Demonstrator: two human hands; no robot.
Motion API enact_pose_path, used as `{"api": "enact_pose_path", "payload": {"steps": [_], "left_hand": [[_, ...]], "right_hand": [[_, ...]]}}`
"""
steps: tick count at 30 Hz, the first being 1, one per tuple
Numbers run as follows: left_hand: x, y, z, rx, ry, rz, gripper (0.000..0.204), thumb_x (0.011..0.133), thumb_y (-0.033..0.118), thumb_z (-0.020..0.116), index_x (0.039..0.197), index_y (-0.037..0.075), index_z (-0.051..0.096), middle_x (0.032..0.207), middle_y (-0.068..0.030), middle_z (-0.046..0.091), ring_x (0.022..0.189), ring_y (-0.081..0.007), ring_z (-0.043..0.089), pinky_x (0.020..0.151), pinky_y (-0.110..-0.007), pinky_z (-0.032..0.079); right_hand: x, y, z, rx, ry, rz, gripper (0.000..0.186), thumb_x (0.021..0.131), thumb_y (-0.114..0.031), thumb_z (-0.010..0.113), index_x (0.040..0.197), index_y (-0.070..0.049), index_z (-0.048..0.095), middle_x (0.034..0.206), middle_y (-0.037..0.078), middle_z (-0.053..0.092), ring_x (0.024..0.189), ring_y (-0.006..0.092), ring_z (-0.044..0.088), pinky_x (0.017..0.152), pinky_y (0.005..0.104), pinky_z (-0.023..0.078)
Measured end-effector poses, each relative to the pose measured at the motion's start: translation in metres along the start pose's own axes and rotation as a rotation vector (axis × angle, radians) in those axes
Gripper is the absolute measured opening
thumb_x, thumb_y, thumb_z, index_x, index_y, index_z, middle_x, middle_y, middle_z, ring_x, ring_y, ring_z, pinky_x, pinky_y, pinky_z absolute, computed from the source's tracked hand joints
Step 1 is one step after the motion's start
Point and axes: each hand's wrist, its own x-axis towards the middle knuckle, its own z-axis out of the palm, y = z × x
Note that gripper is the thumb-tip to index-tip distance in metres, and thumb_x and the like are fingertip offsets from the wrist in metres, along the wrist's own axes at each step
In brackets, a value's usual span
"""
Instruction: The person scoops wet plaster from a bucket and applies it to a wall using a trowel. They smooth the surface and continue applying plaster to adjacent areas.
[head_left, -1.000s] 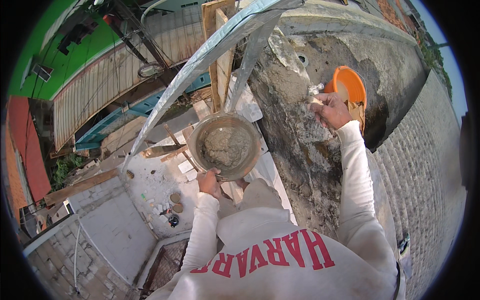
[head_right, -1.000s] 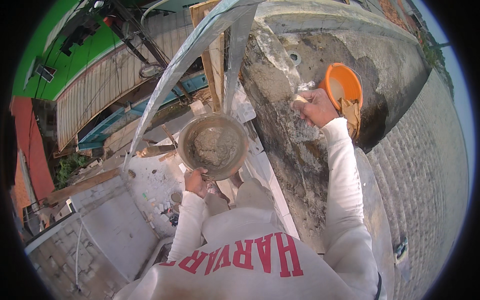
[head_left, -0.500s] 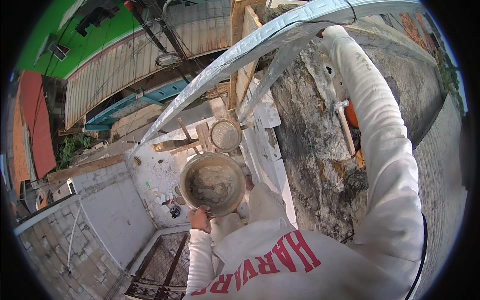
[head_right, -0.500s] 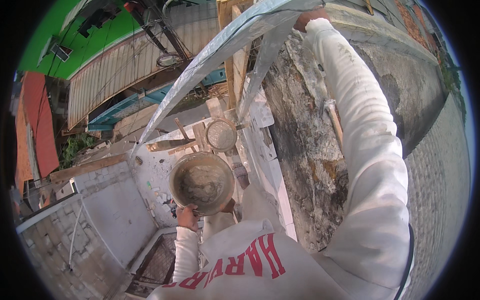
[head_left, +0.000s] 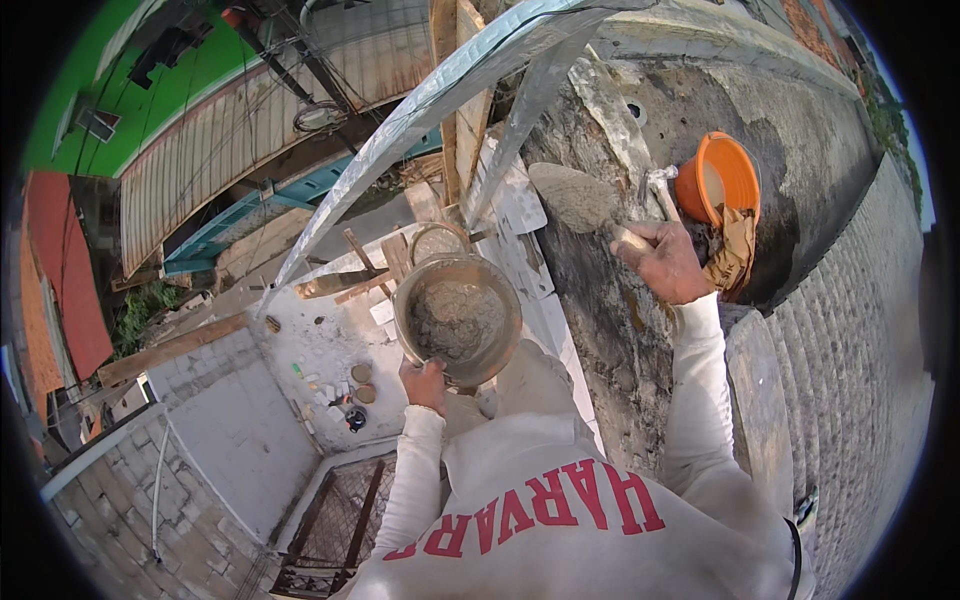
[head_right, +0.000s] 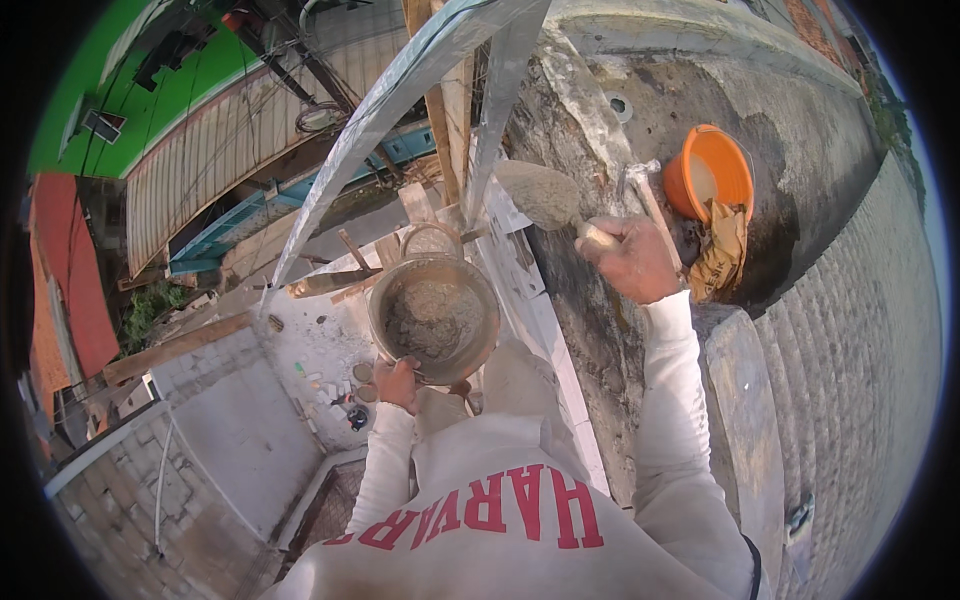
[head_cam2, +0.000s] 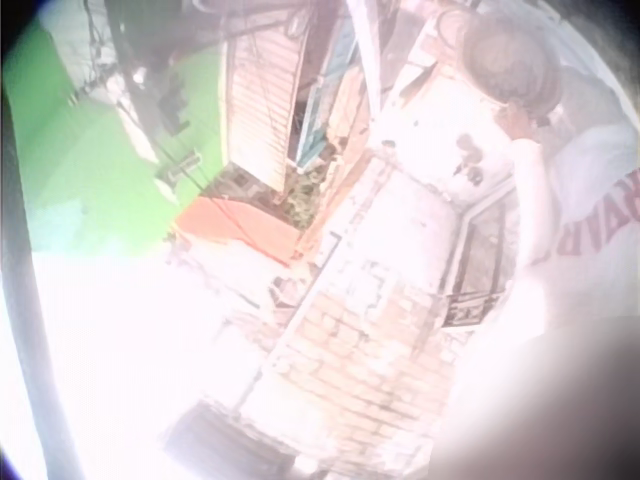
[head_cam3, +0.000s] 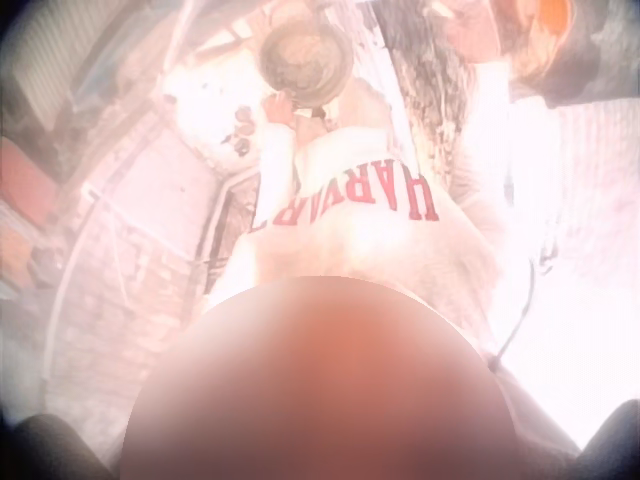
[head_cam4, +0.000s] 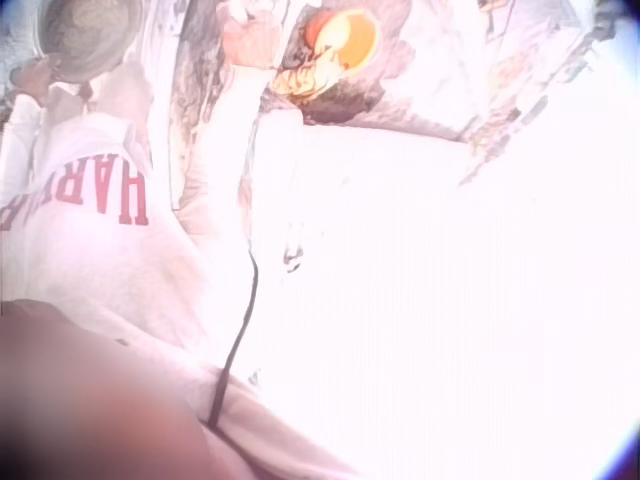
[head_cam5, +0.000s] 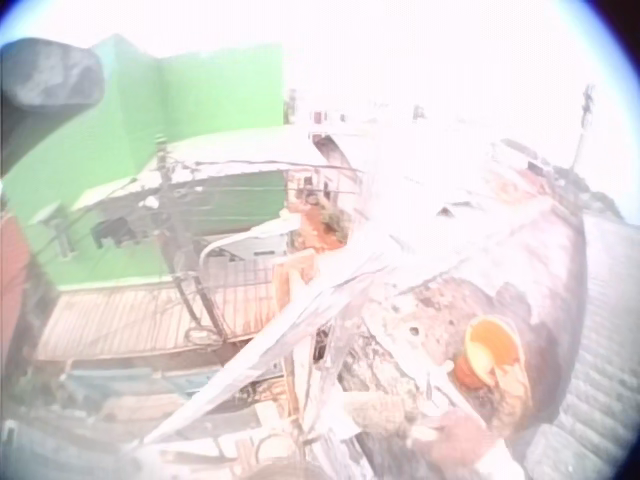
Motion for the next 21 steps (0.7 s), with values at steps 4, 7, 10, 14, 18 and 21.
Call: {"api": "enact_pose_path", "payload": {"steps": [4, 7, 10, 14, 18, 21], "left_hand": [[0.019, -0.009, 0.034, 0.263, 0.014, 0.207, 0.030, 0.079, 0.003, 0.064, 0.107, -0.007, 0.063, 0.097, -0.0154, 0.068, 0.083, -0.0256, 0.067, 0.077, -0.037, 0.054], [0.021, -0.005, 0.055, 0.418, 0.014, 0.311, 0.025, 0.079, 0.008, 0.067, 0.096, -0.009, 0.061, 0.087, -0.0184, 0.065, 0.075, -0.0285, 0.064, 0.072, -0.042, 0.052], [0.002, 0.026, 0.079, 0.386, -0.112, 0.367, 0.041, 0.080, -0.006, 0.059, 0.120, -0.004, 0.064, 0.097, -0.0055, 0.069, 0.080, -0.0145, 0.063, 0.074, -0.029, 0.051], [-0.019, 0.057, 0.092, 0.295, -0.274, 0.275, 0.040, 0.080, -0.007, 0.060, 0.120, -0.005, 0.062, 0.098, -0.0064, 0.070, 0.082, -0.0162, 0.065, 0.077, -0.031, 0.053], [-0.009, 0.047, 0.087, 0.256, -0.287, 0.217, 0.034, 0.082, -0.006, 0.060, 0.116, -0.003, 0.062, 0.099, -0.0084, 0.069, 0.081, -0.0183, 0.067, 0.074, -0.033, 0.056], [-0.008, 0.044, 0.091, 0.182, -0.289, 0.161, 0.028, 0.083, -0.006, 0.060, 0.111, -0.001, 0.061, 0.097, -0.0091, 0.068, 0.078, -0.0199, 0.068, 0.068, -0.035, 0.058]], "right_hand": [[-0.042, -0.002, 0.076, -0.614, -0.160, -0.115, 0.026, 0.083, -0.030, 0.073, 0.092, -0.006, 0.076, 0.087, 0.019, 0.073, 0.080, 0.0397, 0.071, 0.075, 0.0462, 0.057], [-0.043, 0.011, 0.122, -0.770, -0.242, -0.089, 0.028, 0.082, -0.032, 0.076, 0.089, -0.005, 0.074, 0.090, 0.021, 0.073, 0.087, 0.0415, 0.072, 0.078, 0.0496, 0.058], [-0.041, 0.030, 0.135, -0.567, -0.260, -0.101, 0.028, 0.082, -0.032, 0.073, 0.087, -0.005, 0.073, 0.089, 0.022, 0.072, 0.088, 0.0438, 0.070, 0.080, 0.0517, 0.057], [-0.048, 0.062, 0.147, -0.278, -0.256, -0.034, 0.028, 0.081, -0.031, 0.071, 0.088, -0.004, 0.074, 0.089, 0.023, 0.073, 0.089, 0.0461, 0.070, 0.084, 0.0530, 0.056], [-0.051, 0.040, 0.136, -0.113, -0.313, 0.077, 0.027, 0.082, -0.028, 0.071, 0.096, -0.005, 0.077, 0.091, 0.025, 0.074, 0.089, 0.0454, 0.070, 0.087, 0.0505, 0.055], [-0.048, 0.039, 0.131, 0.054, -0.295, 0.079, 0.029, 0.082, -0.028, 0.072, 0.099, -0.004, 0.078, 0.087, 0.025, 0.073, 0.084, 0.0439, 0.071, 0.084, 0.0480, 0.056]]}}
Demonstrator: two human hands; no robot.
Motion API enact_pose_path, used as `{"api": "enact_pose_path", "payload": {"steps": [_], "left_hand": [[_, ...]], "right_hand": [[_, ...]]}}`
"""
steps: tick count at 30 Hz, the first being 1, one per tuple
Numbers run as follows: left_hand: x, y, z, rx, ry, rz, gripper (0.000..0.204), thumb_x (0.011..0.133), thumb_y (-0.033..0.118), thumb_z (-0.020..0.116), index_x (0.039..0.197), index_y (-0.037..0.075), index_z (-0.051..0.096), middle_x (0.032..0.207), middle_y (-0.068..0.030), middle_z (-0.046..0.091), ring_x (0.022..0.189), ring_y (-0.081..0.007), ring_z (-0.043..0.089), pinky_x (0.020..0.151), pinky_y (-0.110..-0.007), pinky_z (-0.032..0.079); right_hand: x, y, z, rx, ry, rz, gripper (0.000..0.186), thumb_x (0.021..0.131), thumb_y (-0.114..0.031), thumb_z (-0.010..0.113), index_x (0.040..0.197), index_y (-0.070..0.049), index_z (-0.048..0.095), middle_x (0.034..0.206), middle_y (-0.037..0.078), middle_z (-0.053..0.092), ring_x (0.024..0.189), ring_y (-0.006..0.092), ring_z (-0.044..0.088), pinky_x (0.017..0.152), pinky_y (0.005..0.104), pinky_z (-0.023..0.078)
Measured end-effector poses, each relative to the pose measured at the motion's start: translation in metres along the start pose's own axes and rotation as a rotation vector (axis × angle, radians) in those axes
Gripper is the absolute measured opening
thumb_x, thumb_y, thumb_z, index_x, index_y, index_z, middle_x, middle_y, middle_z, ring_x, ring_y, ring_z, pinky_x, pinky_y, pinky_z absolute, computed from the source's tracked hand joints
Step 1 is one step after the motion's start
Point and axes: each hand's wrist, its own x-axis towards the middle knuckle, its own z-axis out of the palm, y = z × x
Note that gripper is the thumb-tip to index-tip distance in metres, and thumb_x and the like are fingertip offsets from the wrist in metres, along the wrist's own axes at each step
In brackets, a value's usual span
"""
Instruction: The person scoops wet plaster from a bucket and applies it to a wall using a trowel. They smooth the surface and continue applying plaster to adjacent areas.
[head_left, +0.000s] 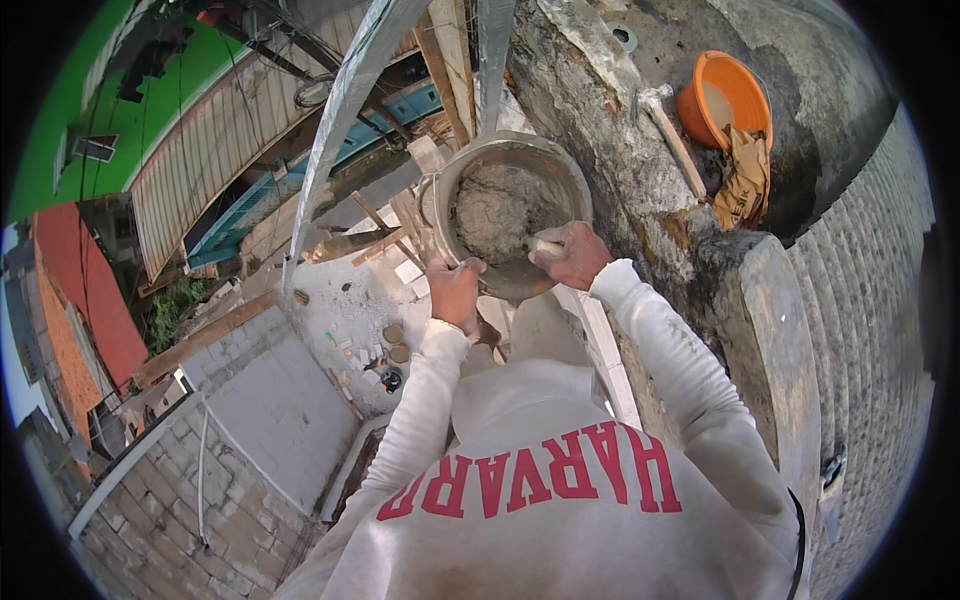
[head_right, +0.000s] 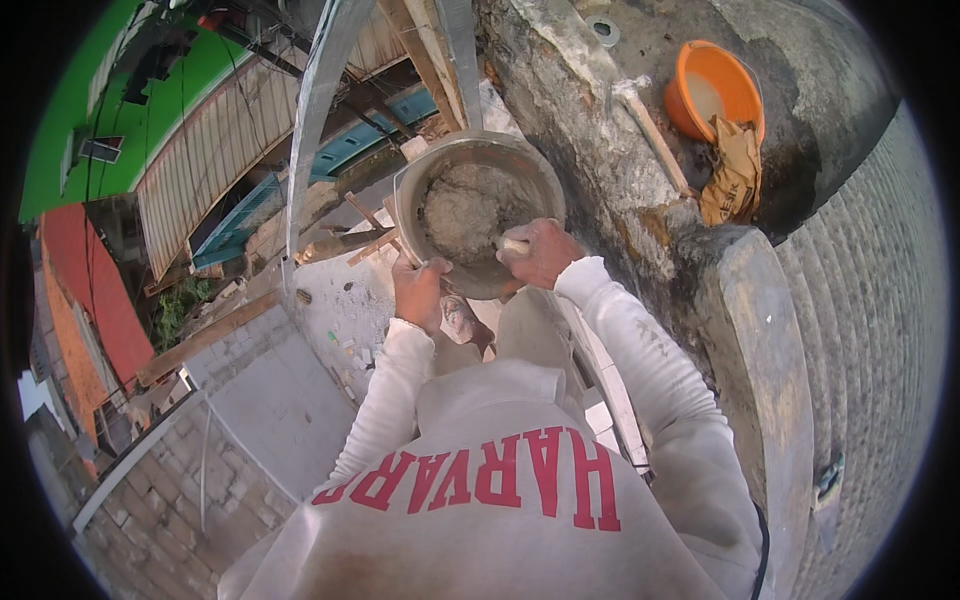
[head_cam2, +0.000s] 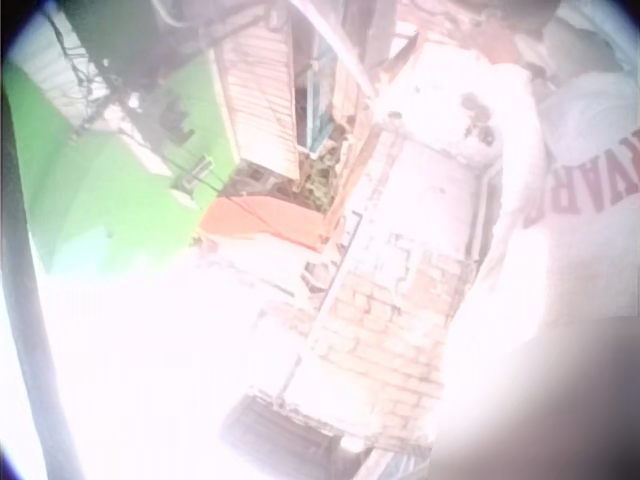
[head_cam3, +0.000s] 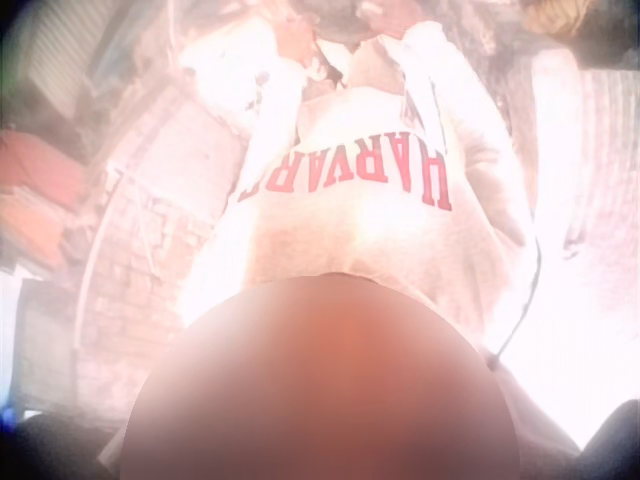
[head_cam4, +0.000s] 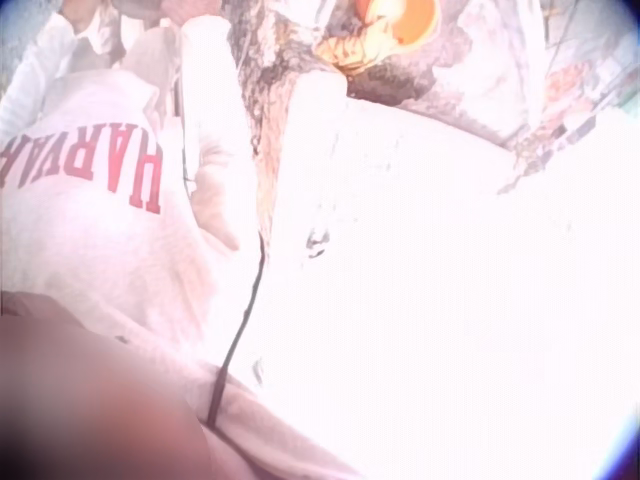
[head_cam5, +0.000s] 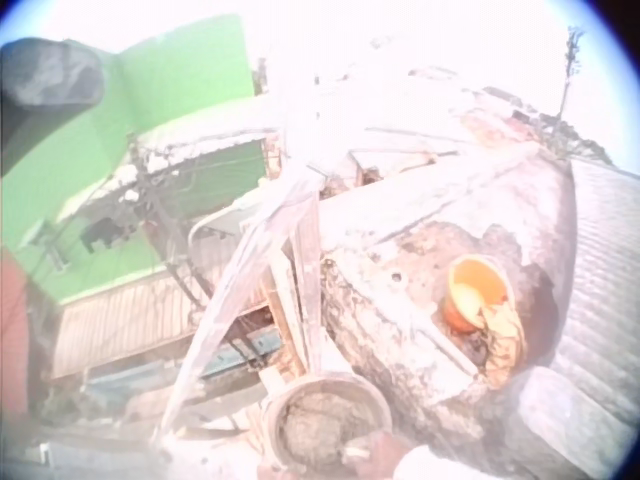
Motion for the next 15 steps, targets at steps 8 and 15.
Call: {"api": "enact_pose_path", "payload": {"steps": [8, 15], "left_hand": [[-0.004, 0.016, 0.015, -0.355, 0.039, -0.161, 0.028, 0.085, -0.005, 0.058, 0.112, 0.003, 0.057, 0.091, -0.0087, 0.064, 0.072, -0.0211, 0.067, 0.060, -0.041, 0.061], [-0.003, -0.012, -0.016, -0.414, 0.146, -0.166, 0.032, 0.085, -0.006, 0.057, 0.115, 0.003, 0.057, 0.099, -0.0108, 0.067, 0.073, -0.0241, 0.070, 0.064, -0.042, 0.065]], "right_hand": [[-0.017, -0.018, -0.058, 0.076, -0.010, -0.038, 0.027, 0.087, -0.022, 0.075, 0.101, 0.001, 0.078, 0.073, 0.013, 0.071, 0.064, 0.0233, 0.064, 0.066, 0.0378, 0.052], [-0.008, -0.049, -0.157, 0.311, 0.123, 0.096, 0.021, 0.095, -0.024, 0.076, 0.090, -0.003, 0.076, 0.062, -0.002, 0.059, 0.044, 0.0044, 0.047, 0.043, 0.0236, 0.035]]}}
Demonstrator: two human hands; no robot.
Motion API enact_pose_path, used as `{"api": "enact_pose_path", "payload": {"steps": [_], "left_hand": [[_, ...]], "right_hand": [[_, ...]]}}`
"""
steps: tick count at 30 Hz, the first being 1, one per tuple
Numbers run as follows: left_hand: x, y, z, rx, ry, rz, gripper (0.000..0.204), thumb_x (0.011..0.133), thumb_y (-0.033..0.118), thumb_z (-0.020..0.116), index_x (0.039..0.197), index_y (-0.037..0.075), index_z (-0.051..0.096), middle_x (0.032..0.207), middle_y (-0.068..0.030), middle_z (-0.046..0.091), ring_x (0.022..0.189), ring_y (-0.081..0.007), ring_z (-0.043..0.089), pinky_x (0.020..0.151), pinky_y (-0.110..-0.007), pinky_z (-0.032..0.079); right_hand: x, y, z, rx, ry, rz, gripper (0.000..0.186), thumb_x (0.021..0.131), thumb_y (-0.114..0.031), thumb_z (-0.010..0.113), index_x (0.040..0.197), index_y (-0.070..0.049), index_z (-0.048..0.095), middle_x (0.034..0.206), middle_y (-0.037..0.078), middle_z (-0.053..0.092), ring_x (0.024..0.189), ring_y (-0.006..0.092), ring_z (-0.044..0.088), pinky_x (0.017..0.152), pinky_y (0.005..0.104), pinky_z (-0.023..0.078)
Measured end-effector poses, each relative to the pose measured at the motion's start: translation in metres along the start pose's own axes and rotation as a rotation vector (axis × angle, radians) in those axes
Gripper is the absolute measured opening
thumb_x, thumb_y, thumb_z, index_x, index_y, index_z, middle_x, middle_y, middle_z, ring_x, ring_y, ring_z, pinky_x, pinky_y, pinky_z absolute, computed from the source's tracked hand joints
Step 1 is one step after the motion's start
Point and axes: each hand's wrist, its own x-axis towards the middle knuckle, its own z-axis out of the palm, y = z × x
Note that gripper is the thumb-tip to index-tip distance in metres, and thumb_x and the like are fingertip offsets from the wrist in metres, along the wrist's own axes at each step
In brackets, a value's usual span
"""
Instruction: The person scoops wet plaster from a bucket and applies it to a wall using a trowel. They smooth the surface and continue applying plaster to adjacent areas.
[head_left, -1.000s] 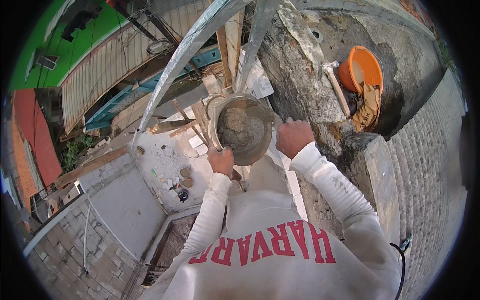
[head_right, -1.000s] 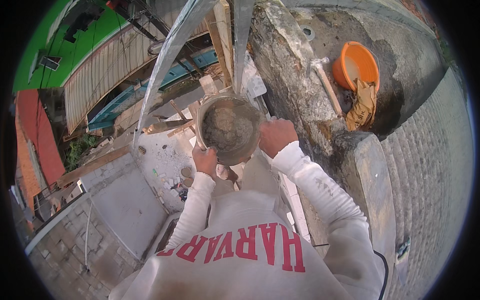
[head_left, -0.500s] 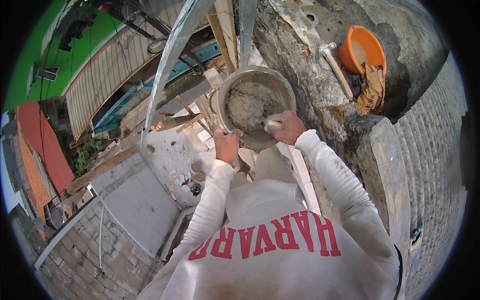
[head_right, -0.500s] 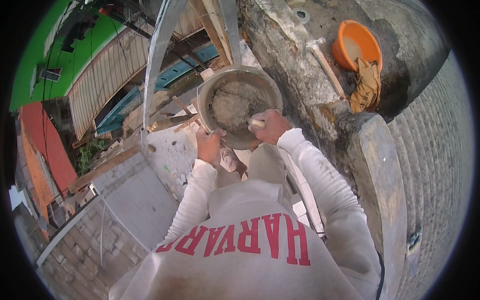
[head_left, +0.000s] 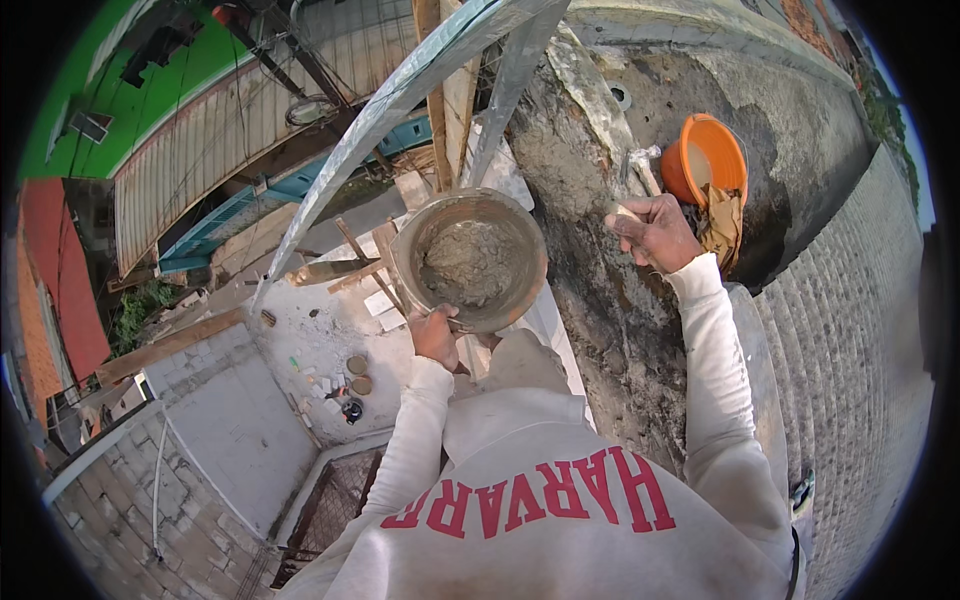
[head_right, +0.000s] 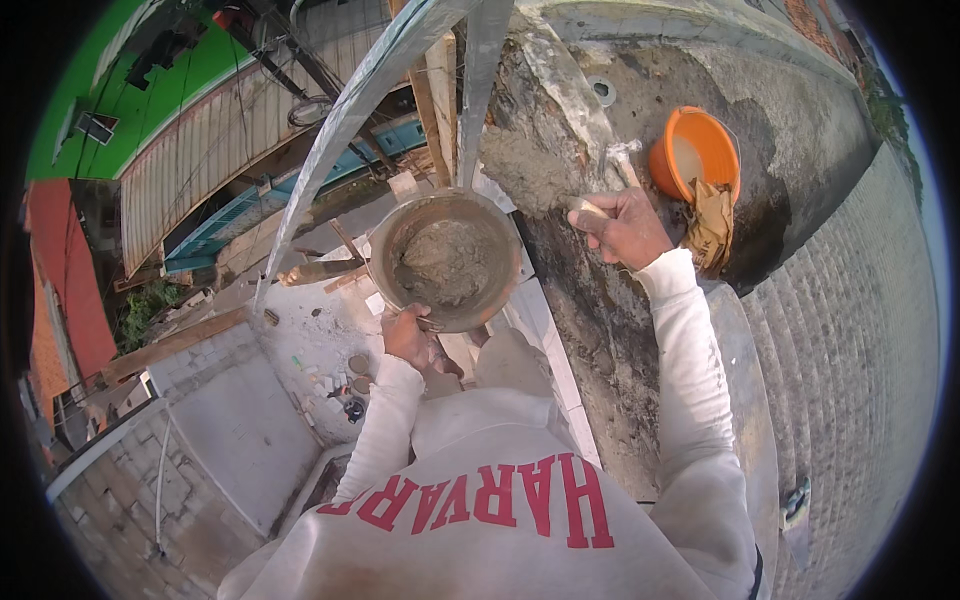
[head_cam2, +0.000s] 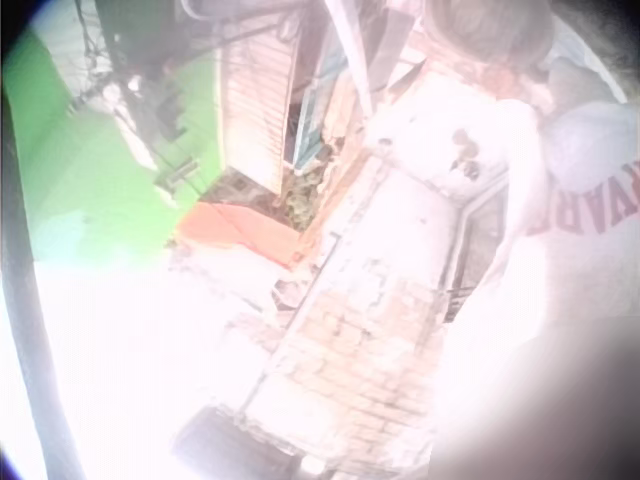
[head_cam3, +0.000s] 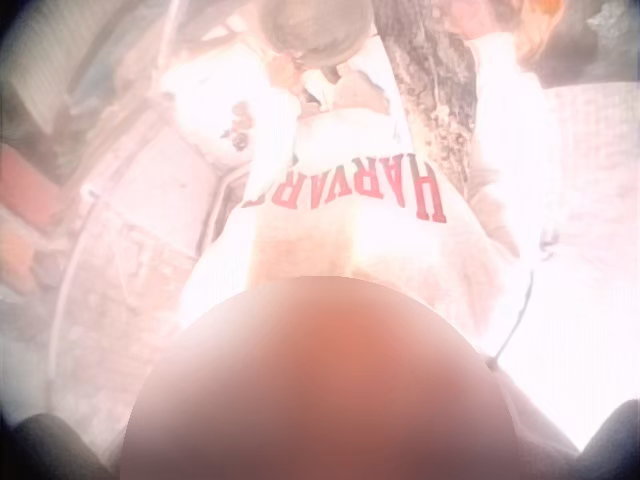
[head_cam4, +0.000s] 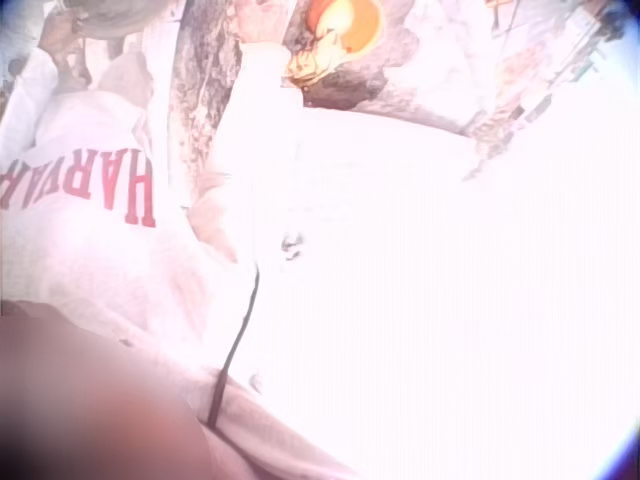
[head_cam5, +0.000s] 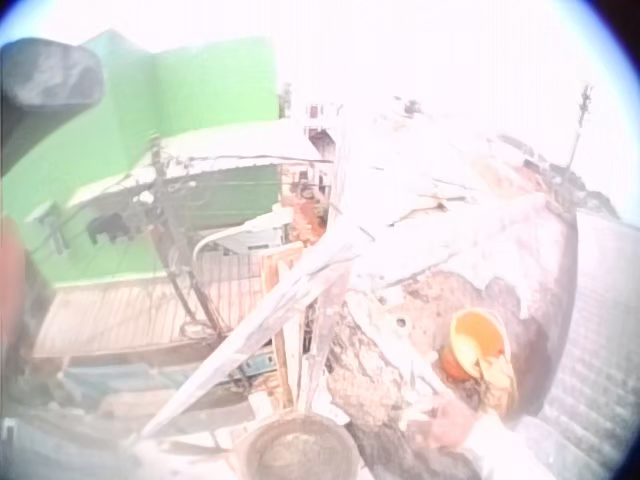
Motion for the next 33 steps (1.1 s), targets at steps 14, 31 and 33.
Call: {"api": "enact_pose_path", "payload": {"steps": [14, 31, 33], "left_hand": [[-0.071, -0.007, -0.181, -0.101, 0.374, 0.127, 0.052, 0.078, -0.010, 0.054, 0.129, 0.001, 0.056, 0.117, -0.0126, 0.067, 0.096, -0.0277, 0.071, 0.077, -0.039, 0.065], [-0.058, -0.019, -0.115, -0.016, 0.416, -0.010, 0.052, 0.077, -0.008, 0.058, 0.128, 0.001, 0.059, 0.113, -0.0109, 0.069, 0.088, -0.0241, 0.070, 0.073, -0.035, 0.063], [-0.037, -0.037, -0.122, 0.048, 0.344, 0.079, 0.047, 0.078, -0.008, 0.057, 0.124, 0.001, 0.060, 0.108, -0.0104, 0.069, 0.086, -0.0238, 0.071, 0.068, -0.034, 0.062]], "right_hand": [[0.253, -0.124, -0.154, -0.411, 0.242, -0.020, 0.029, 0.090, -0.029, 0.073, 0.099, -0.003, 0.079, 0.067, 0.010, 0.066, 0.050, 0.0202, 0.059, 0.047, 0.0347, 0.045], [0.206, -0.044, -0.050, -0.372, 0.737, -0.259, 0.050, 0.087, -0.043, 0.073, 0.121, -0.006, 0.078, 0.088, 0.016, 0.078, 0.084, 0.0314, 0.076, 0.076, 0.0410, 0.057], [0.129, -0.033, -0.003, -0.101, 0.566, -0.133, 0.039, 0.088, -0.030, 0.076, 0.113, 0.000, 0.079, 0.068, 0.003, 0.065, 0.059, 0.0084, 0.057, 0.061, 0.0279, 0.049]]}}
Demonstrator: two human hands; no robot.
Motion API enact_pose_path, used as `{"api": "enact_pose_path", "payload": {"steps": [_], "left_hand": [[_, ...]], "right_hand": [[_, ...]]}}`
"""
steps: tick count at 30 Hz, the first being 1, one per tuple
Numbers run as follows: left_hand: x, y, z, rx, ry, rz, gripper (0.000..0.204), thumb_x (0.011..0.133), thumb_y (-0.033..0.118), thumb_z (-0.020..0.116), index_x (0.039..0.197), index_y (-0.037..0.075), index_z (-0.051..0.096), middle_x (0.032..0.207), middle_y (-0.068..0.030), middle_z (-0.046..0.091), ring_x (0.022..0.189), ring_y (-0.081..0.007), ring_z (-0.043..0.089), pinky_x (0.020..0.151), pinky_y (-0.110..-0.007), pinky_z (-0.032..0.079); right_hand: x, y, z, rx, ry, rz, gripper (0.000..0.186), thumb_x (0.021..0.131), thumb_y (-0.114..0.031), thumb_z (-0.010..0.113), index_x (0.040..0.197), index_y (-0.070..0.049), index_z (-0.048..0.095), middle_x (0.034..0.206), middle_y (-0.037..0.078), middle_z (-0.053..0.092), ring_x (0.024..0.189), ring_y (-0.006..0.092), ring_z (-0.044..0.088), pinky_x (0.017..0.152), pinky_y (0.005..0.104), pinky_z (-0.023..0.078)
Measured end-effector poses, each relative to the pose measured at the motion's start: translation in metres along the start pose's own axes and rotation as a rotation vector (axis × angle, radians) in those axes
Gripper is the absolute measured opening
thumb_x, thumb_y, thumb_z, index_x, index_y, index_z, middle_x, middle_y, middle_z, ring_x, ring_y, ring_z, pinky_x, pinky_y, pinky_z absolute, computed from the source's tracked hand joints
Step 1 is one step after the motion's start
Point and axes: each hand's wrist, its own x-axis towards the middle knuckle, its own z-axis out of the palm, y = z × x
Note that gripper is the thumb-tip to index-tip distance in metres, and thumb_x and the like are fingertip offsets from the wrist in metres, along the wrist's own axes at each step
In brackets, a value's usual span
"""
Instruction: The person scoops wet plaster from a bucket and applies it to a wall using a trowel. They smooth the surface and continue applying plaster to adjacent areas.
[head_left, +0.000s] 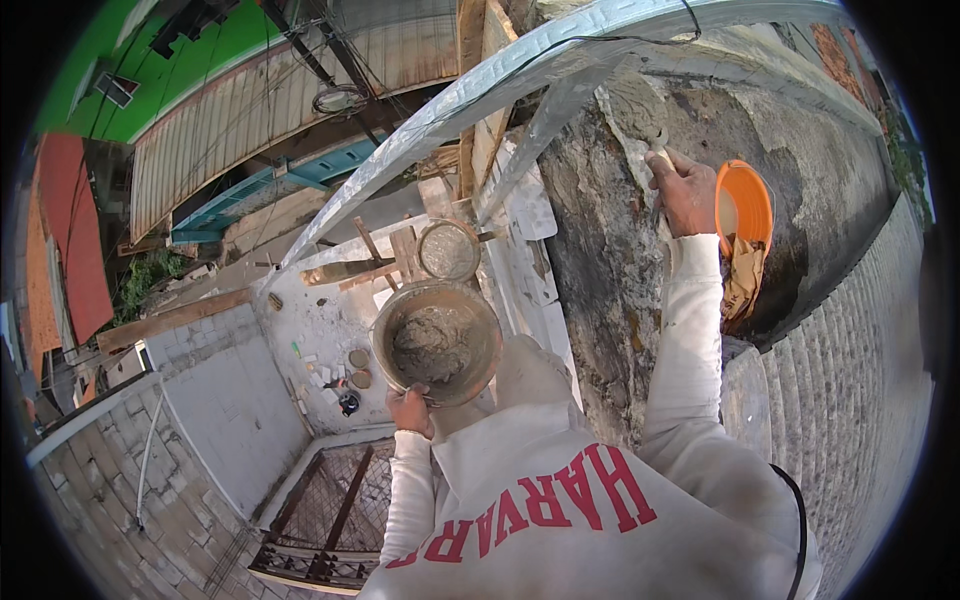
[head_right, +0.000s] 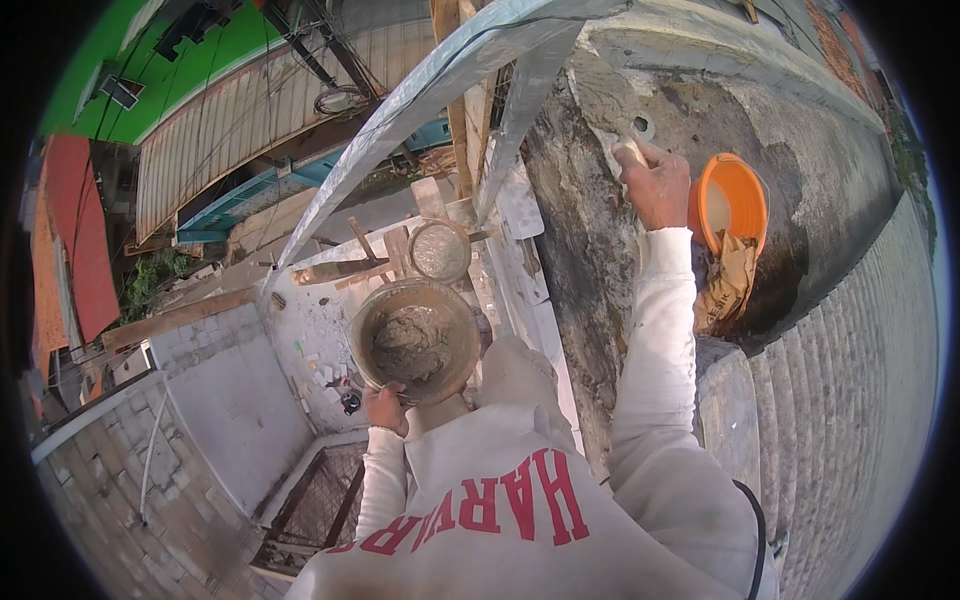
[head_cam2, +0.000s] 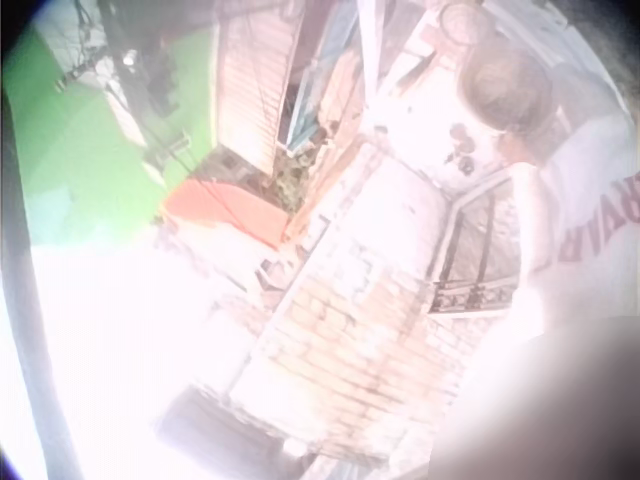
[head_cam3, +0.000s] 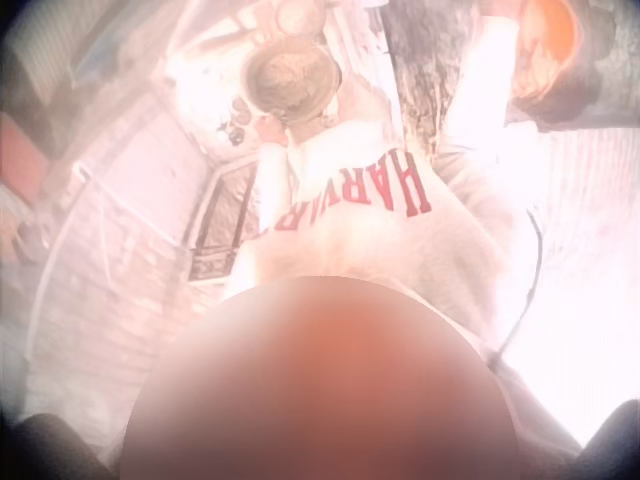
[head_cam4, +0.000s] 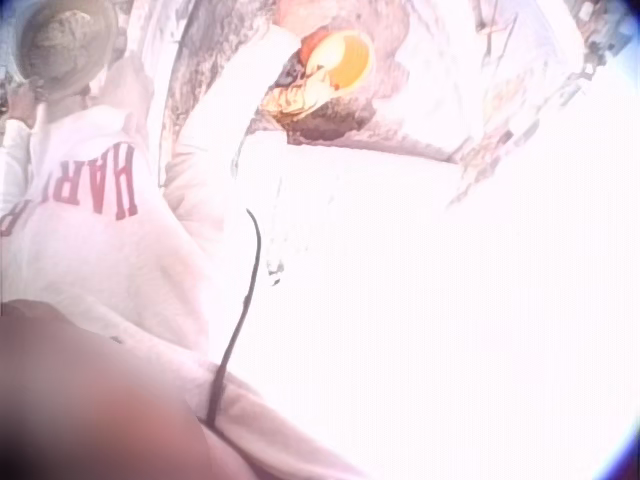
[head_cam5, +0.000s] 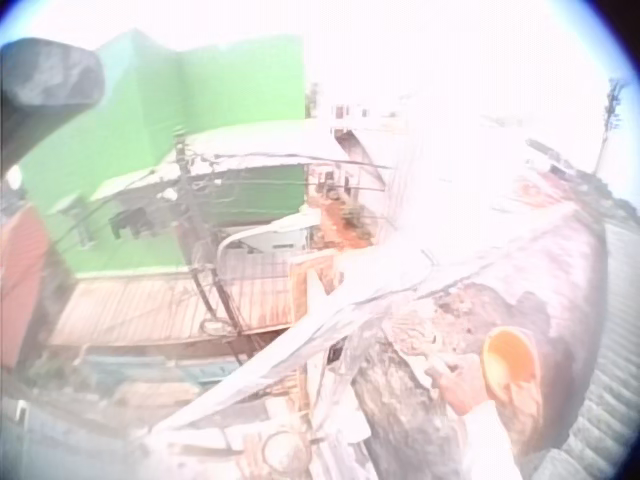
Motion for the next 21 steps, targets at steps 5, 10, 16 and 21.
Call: {"api": "enact_pose_path", "payload": {"steps": [5, 10, 16, 21], "left_hand": [[-0.005, 0.029, 0.080, 0.295, -0.209, 0.147, 0.032, 0.078, -0.002, 0.064, 0.110, -0.003, 0.066, 0.094, -0.0073, 0.070, 0.079, -0.0182, 0.064, 0.067, -0.032, 0.052], [0.017, 0.023, 0.108, 0.707, -0.336, 0.444, 0.024, 0.080, 0.004, 0.066, 0.102, -0.007, 0.066, 0.090, -0.0180, 0.071, 0.078, -0.0283, 0.068, 0.073, -0.042, 0.053], [-0.001, 0.080, 0.143, 0.799, -0.527, 0.466, 0.045, 0.080, -0.004, 0.058, 0.125, -0.004, 0.064, 0.098, -0.0071, 0.071, 0.081, -0.0144, 0.064, 0.073, -0.030, 0.053], [-0.031, 0.092, 0.163, 0.779, -0.591, 0.617, 0.051, 0.080, -0.004, 0.058, 0.131, -0.004, 0.062, 0.102, -0.0070, 0.071, 0.085, -0.0141, 0.064, 0.077, -0.029, 0.054]], "right_hand": [[-0.145, 0.037, -0.022, -0.425, -0.481, -0.281, 0.035, 0.082, -0.025, 0.076, 0.104, 0.002, 0.079, 0.087, 0.021, 0.076, 0.082, 0.0292, 0.074, 0.079, 0.0408, 0.057], [-0.195, 0.069, 0.064, -1.012, -0.447, -0.449, 0.050, 0.080, -0.029, 0.075, 0.124, -0.004, 0.071, 0.115, 0.022, 0.073, 0.102, 0.0350, 0.073, 0.085, 0.0452, 0.057], [-0.215, 0.063, 0.017, -0.856, -0.456, -0.670, 0.054, 0.086, -0.030, 0.072, 0.130, -0.002, 0.061, 0.115, 0.016, 0.069, 0.104, 0.0358, 0.070, 0.090, 0.0464, 0.054], [-0.209, 0.086, 0.024, -0.885, -0.431, -0.286, 0.037, 0.085, -0.023, 0.070, 0.117, -0.004, 0.068, 0.100, 0.016, 0.072, 0.091, 0.0354, 0.073, 0.079, 0.0492, 0.056]]}}
